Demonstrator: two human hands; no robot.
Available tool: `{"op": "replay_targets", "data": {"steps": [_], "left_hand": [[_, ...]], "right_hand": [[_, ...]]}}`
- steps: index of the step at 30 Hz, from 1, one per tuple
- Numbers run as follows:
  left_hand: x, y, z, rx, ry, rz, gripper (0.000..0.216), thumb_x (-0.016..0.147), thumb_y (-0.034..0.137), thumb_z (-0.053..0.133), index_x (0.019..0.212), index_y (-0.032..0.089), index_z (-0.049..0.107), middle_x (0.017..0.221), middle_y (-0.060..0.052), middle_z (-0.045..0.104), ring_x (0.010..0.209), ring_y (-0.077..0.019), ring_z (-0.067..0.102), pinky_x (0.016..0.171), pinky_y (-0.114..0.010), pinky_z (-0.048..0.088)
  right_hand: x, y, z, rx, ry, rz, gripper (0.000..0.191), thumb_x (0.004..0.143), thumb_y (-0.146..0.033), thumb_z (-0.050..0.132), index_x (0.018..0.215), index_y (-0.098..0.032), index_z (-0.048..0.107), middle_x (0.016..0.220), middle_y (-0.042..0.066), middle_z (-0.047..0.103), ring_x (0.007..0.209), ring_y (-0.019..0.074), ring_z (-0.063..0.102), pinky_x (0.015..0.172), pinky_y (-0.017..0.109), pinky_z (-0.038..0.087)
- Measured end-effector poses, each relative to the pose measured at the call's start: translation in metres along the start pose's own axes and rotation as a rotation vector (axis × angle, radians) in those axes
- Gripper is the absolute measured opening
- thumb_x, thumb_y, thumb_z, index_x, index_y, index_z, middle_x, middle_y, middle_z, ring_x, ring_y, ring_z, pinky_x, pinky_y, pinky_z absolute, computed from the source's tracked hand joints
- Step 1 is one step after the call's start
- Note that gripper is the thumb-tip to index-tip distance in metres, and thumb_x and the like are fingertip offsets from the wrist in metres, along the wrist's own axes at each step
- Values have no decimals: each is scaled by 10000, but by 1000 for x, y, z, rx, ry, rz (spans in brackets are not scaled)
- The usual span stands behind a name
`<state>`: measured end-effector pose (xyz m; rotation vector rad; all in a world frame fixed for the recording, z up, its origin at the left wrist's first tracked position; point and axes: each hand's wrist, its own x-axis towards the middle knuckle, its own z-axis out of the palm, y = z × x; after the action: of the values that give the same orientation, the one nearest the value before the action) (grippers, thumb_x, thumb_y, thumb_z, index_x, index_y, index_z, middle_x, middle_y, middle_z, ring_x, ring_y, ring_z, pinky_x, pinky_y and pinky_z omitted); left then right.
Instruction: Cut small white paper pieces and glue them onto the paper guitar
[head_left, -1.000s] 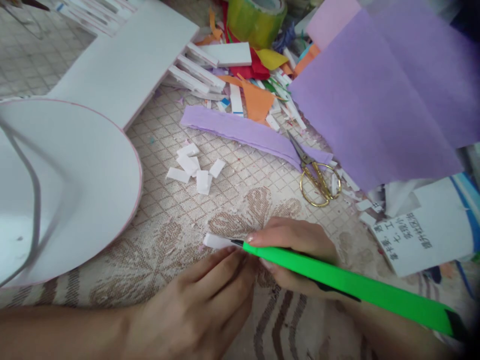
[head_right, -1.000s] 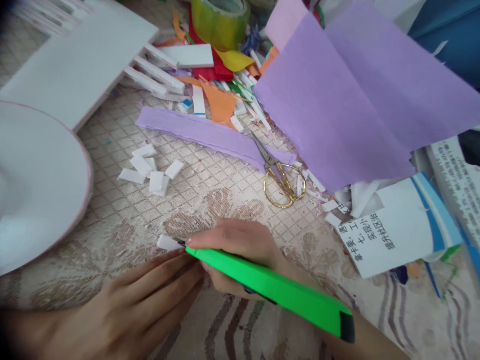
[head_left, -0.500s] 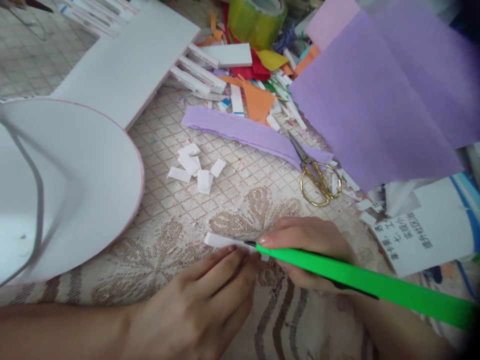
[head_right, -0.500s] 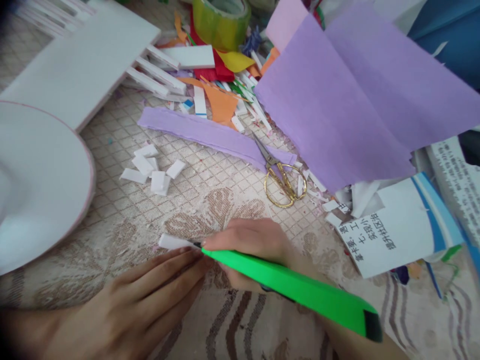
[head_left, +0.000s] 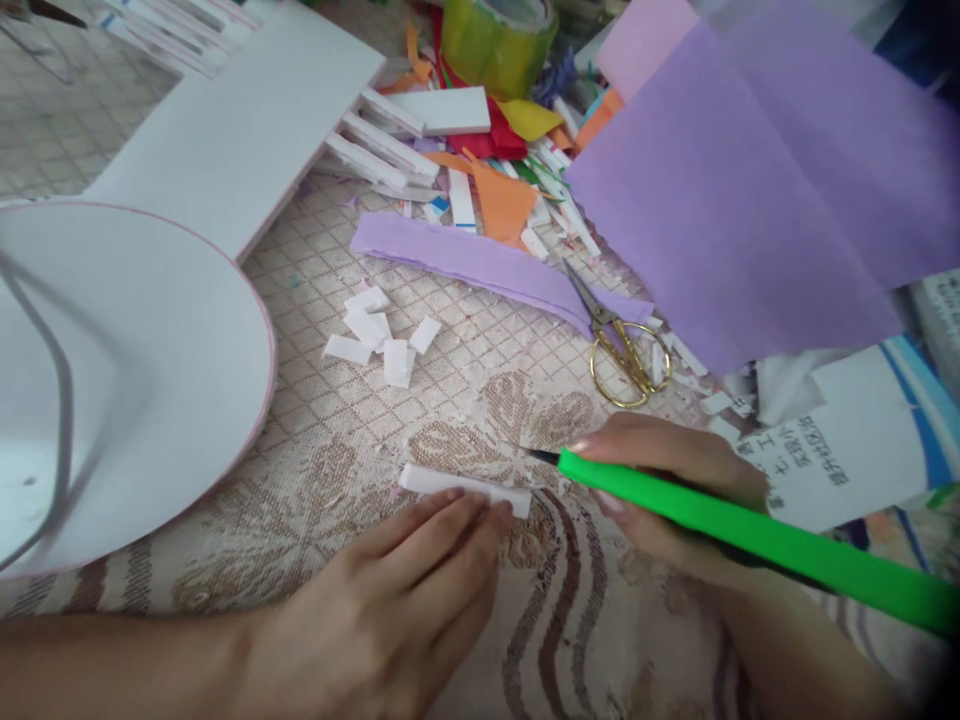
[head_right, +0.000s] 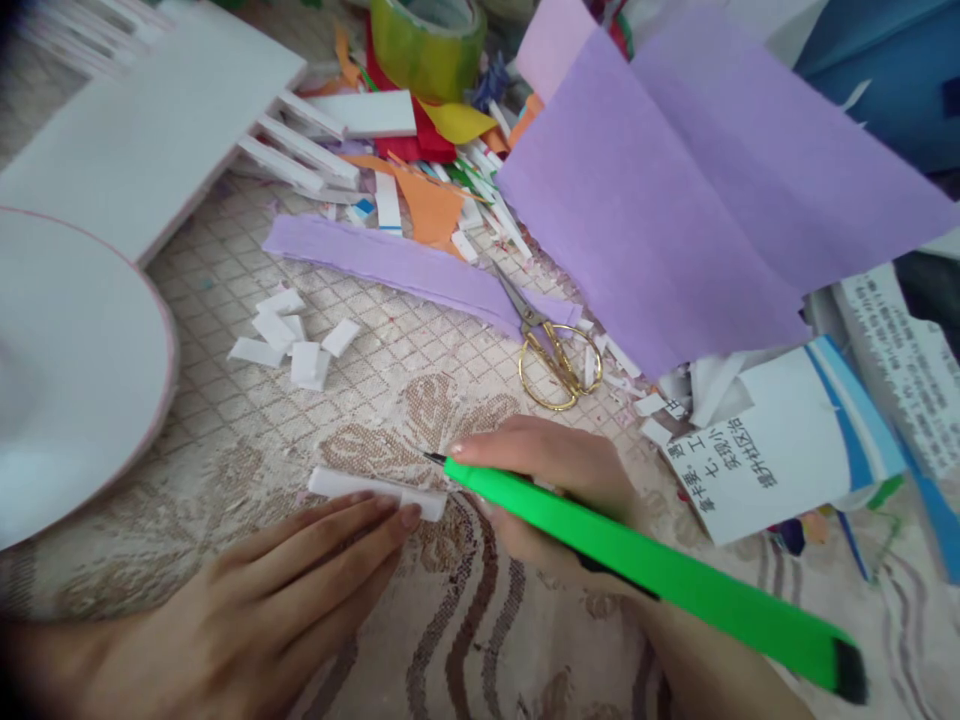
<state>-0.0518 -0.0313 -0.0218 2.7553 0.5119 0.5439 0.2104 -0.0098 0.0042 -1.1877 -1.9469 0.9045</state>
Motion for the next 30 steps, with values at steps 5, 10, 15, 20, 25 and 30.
{"op": "replay_targets", "data": {"steps": [5, 10, 15, 20, 25, 30], "left_hand": [[-2, 0, 1, -4, 12, -3, 319, 964, 171, 408, 1178, 104, 634, 1377, -110, 552, 1272, -253, 493, 1017, -344, 487], [-4, 0, 4, -8, 13, -11, 327, 971, 169, 394, 1191, 106, 628, 1382, -101, 549, 1277, -252, 487, 1013, -347, 483], [-5, 1, 6, -1, 34, -17, 329, 962, 146, 390, 1190, 116, 626, 1390, -104, 542, 1301, -243, 466, 1036, -358, 463], [-6, 2, 5, 1, 32, -25, 328, 958, 135, 386, 1175, 122, 631, 1378, -90, 553, 1289, -246, 475, 1032, -355, 461], [-6, 2, 5, -2, 16, -27, 341, 959, 139, 380, 1201, 120, 619, 1394, -95, 540, 1293, -238, 466, 1023, -348, 467], [-6, 1, 4, -11, -1, -24, 317, 951, 166, 427, 1207, 119, 608, 1409, -105, 524, 1305, -242, 453, 1028, -345, 454]], "right_hand": [[-5, 4, 5, 74, -54, 117, 373, 903, -149, 562, 1226, -324, 631, 936, -1, 730, 621, 124, 660, 593, 261, 550], [-20, 5, 3, -48, -82, 157, 346, 872, -159, 622, 1165, -338, 655, 965, 23, 675, 805, 179, 663, 645, 280, 540], [-19, 4, 12, -112, -136, 51, 227, 879, -131, 592, 1053, -258, 666, 880, 11, 581, 759, 138, 588, 636, 257, 484], [-19, 6, 22, -194, -190, -28, 218, 918, -147, 537, 1040, -261, 676, 885, 22, 586, 827, 162, 568, 690, 285, 476], [-22, 10, 20, -201, 5, 84, 200, 900, -171, 567, 1032, -278, 674, 863, 4, 591, 738, 150, 585, 608, 271, 473], [-27, 14, 13, 108, 413, 138, 277, 866, -338, 640, 1140, -313, 606, 933, 33, 655, 774, 196, 639, 642, 334, 536]]}}
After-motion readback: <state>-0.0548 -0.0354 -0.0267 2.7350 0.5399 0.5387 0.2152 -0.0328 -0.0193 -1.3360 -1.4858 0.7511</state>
